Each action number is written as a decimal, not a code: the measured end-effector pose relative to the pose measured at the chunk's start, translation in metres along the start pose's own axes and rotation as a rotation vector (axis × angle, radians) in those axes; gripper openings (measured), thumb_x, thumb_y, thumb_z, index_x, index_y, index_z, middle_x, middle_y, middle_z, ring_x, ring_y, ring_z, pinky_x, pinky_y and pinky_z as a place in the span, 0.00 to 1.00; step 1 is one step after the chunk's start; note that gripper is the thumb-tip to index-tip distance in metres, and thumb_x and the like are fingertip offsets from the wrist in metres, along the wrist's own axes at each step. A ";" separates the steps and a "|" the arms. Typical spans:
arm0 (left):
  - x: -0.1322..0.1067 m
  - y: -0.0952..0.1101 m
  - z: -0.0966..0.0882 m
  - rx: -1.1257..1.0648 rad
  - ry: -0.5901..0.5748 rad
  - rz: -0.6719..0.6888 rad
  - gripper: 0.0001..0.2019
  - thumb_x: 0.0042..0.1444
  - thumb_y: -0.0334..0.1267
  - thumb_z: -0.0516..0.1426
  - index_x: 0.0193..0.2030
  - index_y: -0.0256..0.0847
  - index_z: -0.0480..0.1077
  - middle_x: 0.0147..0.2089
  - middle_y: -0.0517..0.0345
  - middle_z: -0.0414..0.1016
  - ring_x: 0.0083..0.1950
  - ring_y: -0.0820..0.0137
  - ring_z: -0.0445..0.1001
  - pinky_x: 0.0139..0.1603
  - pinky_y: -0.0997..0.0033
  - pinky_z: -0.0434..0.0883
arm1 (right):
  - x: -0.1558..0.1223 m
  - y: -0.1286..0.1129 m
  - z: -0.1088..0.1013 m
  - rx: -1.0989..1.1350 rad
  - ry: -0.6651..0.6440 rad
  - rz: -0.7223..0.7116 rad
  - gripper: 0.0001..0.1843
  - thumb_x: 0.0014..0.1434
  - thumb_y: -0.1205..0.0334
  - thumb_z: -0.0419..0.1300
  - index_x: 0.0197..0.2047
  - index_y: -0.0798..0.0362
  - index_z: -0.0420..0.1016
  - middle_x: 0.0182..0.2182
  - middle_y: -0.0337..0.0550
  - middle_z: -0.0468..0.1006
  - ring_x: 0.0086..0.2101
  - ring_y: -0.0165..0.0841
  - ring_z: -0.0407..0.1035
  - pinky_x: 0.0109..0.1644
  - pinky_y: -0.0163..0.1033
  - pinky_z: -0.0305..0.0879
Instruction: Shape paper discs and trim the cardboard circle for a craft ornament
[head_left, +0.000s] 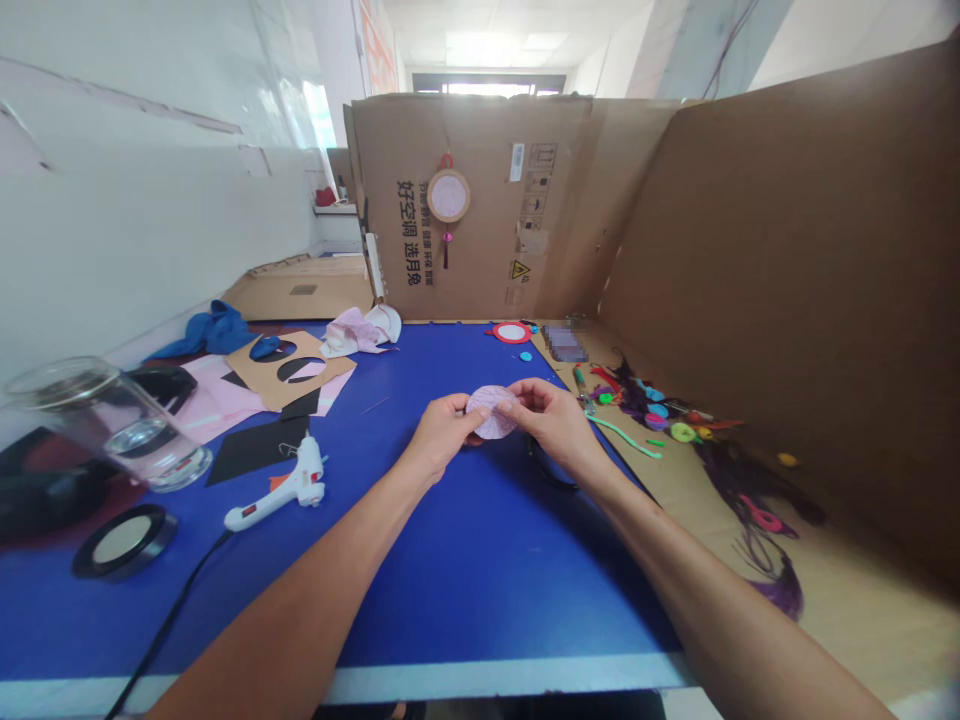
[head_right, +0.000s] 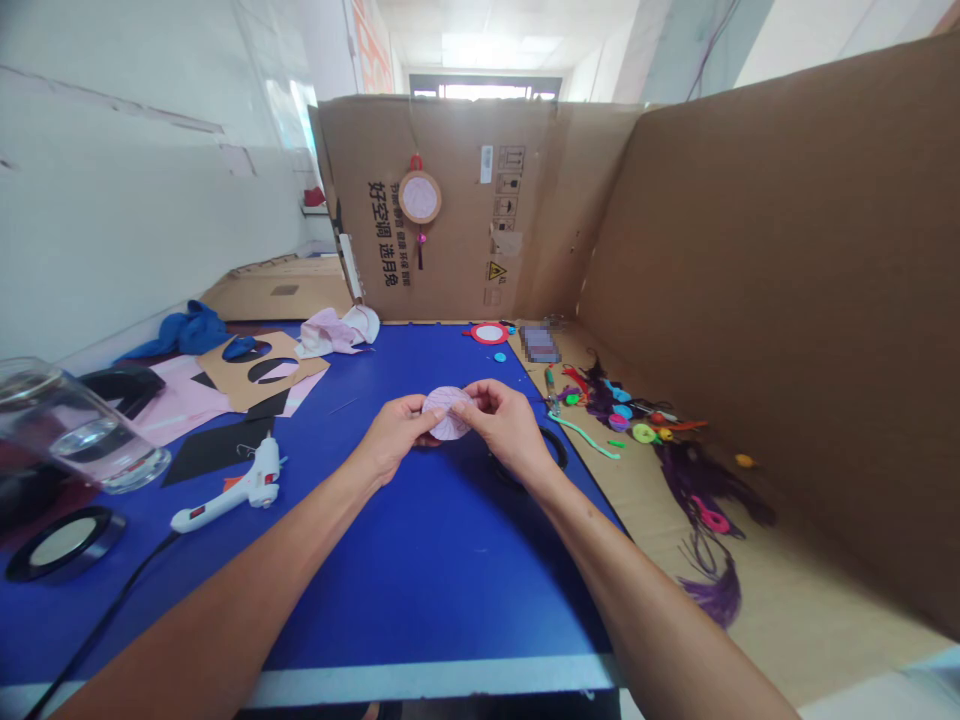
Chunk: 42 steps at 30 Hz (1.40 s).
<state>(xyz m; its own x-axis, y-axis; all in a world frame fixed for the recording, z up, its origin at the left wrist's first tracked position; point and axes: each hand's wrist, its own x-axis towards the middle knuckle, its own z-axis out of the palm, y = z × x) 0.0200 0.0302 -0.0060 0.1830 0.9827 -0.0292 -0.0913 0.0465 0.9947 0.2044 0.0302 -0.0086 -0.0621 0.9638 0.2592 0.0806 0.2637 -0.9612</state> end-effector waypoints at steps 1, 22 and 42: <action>-0.001 0.000 0.000 0.011 -0.012 0.014 0.12 0.49 0.43 0.69 0.33 0.37 0.77 0.31 0.55 0.79 0.31 0.70 0.75 0.34 0.71 0.74 | 0.000 -0.001 0.000 -0.001 -0.001 0.001 0.19 0.53 0.48 0.73 0.42 0.51 0.79 0.31 0.39 0.79 0.30 0.33 0.71 0.36 0.38 0.67; -0.001 0.001 0.001 0.067 -0.032 0.034 0.12 0.48 0.44 0.68 0.34 0.37 0.78 0.31 0.55 0.78 0.30 0.70 0.73 0.33 0.71 0.70 | -0.001 -0.015 -0.005 0.190 0.034 0.175 0.27 0.55 0.33 0.67 0.36 0.51 0.80 0.28 0.38 0.75 0.29 0.32 0.67 0.34 0.37 0.68; -0.003 0.002 0.004 0.054 -0.061 0.051 0.11 0.48 0.44 0.68 0.31 0.38 0.77 0.28 0.59 0.75 0.28 0.72 0.70 0.33 0.72 0.68 | -0.003 -0.012 0.000 0.193 -0.019 0.179 0.24 0.54 0.36 0.70 0.35 0.50 0.78 0.30 0.39 0.77 0.29 0.33 0.68 0.35 0.39 0.68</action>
<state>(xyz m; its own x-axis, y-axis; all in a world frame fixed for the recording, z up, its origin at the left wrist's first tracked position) 0.0230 0.0261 -0.0035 0.2388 0.9707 0.0258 -0.0493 -0.0144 0.9987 0.2032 0.0243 0.0023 -0.0830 0.9931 0.0831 -0.0986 0.0748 -0.9923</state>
